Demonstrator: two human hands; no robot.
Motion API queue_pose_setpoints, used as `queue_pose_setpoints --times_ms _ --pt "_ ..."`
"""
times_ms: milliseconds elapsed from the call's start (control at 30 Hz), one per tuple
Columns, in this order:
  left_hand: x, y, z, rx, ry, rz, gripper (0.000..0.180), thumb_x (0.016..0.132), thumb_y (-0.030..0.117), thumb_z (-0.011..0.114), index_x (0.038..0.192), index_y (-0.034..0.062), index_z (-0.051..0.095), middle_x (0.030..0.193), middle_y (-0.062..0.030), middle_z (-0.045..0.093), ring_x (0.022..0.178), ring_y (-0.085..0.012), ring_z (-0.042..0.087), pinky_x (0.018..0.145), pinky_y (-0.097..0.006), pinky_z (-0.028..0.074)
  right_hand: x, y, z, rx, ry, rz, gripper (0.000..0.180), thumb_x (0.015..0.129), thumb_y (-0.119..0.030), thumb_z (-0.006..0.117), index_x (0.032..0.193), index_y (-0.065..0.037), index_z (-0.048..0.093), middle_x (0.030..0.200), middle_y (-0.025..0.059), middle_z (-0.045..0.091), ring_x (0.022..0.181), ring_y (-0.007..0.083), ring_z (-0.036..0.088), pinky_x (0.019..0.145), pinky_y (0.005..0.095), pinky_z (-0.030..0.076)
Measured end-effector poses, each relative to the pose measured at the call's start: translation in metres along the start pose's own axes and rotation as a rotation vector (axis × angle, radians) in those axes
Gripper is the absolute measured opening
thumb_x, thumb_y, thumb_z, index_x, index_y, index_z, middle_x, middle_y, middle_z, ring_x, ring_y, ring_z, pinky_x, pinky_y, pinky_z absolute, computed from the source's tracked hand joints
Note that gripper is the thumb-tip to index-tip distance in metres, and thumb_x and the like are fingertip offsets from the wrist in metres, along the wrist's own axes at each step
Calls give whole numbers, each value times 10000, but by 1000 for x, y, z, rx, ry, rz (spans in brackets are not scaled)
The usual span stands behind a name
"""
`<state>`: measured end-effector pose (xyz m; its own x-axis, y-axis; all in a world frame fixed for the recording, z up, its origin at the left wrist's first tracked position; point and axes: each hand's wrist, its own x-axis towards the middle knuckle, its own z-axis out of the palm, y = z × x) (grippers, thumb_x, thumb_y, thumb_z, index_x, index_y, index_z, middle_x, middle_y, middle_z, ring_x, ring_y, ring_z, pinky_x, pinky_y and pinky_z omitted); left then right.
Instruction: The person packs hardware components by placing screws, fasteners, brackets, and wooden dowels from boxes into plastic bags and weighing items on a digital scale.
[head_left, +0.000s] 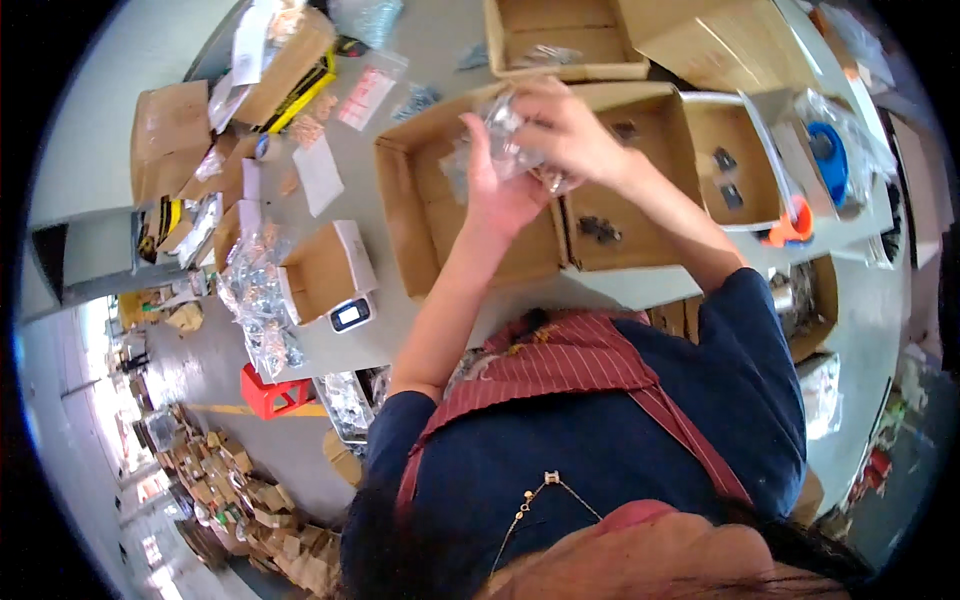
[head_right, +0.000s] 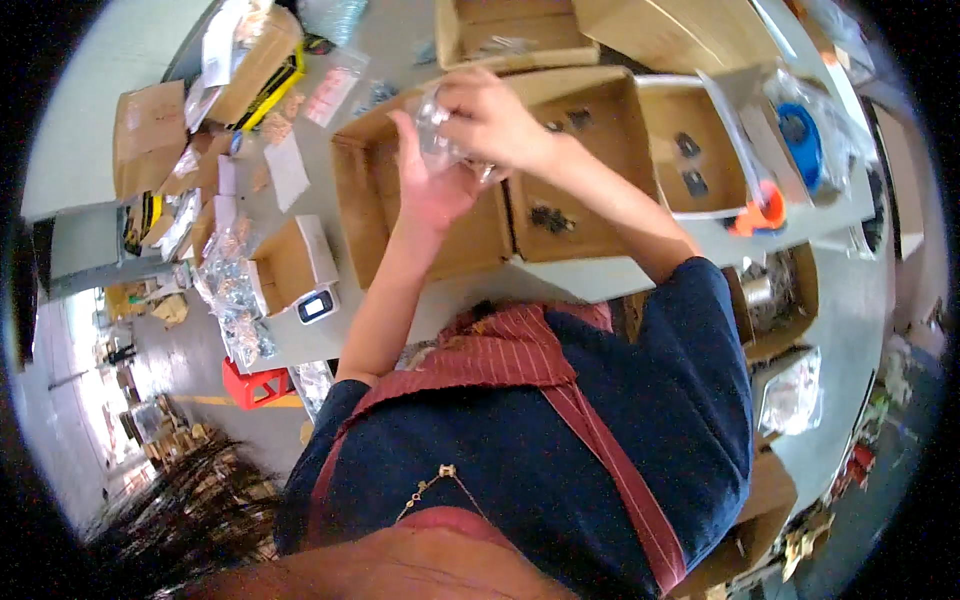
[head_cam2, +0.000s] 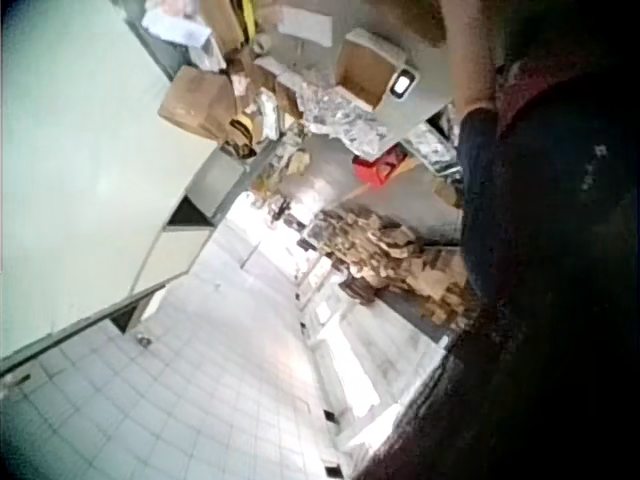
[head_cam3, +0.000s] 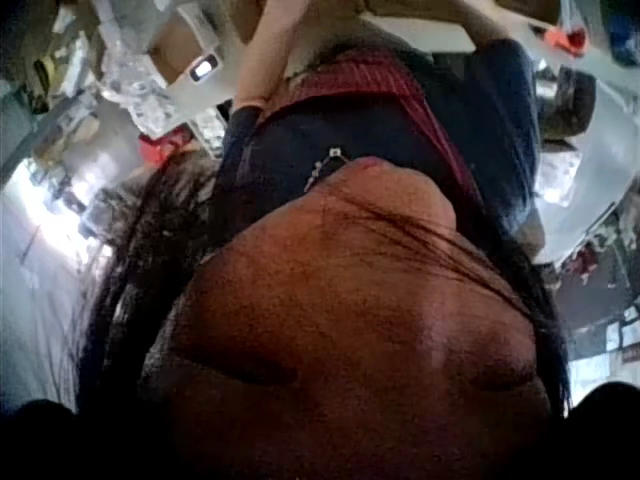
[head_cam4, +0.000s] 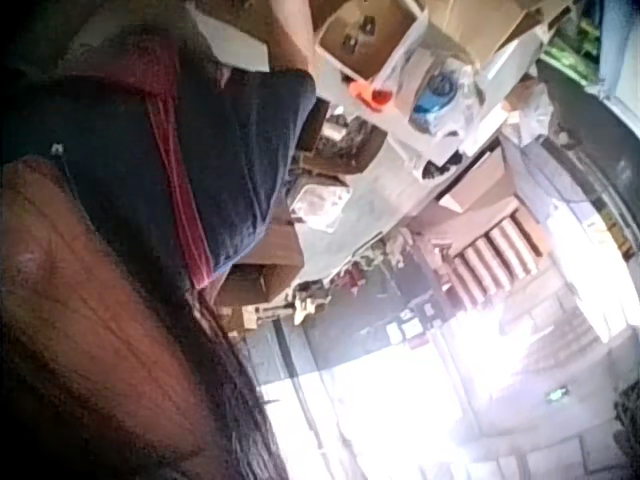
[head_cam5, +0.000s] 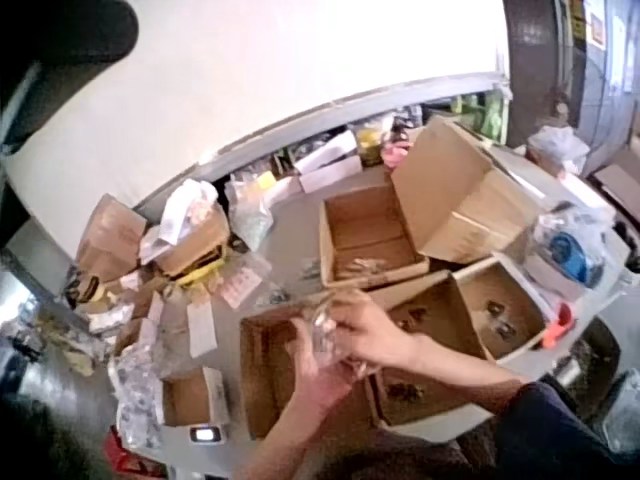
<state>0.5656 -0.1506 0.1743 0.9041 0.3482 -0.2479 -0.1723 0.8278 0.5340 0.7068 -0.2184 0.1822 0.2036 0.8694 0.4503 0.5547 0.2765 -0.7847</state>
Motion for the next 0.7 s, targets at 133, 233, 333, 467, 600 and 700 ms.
queue_pose_setpoints --times_ms 133,233,333,467,600,700 --pt "-18 -36 -2 -40 119 -48 537 942 588 518 1274 167 547 1171 -31 618 1091 -220 601 855 -410 535 -65 -28 24 -509 80 -108 437 713 -154 696 1114 2 623 1275 174 545 1272 399 435 1043 492 374" --pt "-32 -49 -19 -124 179 -33 404 958 448 581 1229 149 582 1176 -22 634 1068 -232 616 777 -463 554 -89 -39 5 -278 19 -81 496 753 -186 729 1193 -8 588 1320 180 523 1280 391 437 1068 480 356" --pt "-50 -42 -36 -125 48 -71 336 1003 293 515 1294 133 568 1203 -78 631 1075 -236 605 753 -408 559 -108 -33 -41 229 96 295 468 876 -177 715 1293 -35 556 1195 95 631 1124 160 580 982 337 461" --pt "-76 -24 -32 50 186 -12 370 990 220 494 1348 143 549 1185 -69 649 993 -237 650 726 -412 574 -172 102 -129 -741 374 581 422 871 -279 659 1236 -73 606 1098 161 680 987 289 662 882 398 522" --pt "-100 -6 -45 33 282 -29 395 979 191 493 1369 140 534 1217 -75 637 992 -229 647 713 -397 573 -224 172 -149 -1145 203 912 356 821 -308 664 1033 -21 663 963 204 691 915 390 662 847 479 517" --pt "-118 4 -64 6 314 -21 398 977 193 494 1369 135 535 1215 -80 634 987 -232 644 716 -394 572 -210 173 -159 -873 40 908 334 810 -310 668 950 -6 670 882 196 677 857 350 670 796 451 524"
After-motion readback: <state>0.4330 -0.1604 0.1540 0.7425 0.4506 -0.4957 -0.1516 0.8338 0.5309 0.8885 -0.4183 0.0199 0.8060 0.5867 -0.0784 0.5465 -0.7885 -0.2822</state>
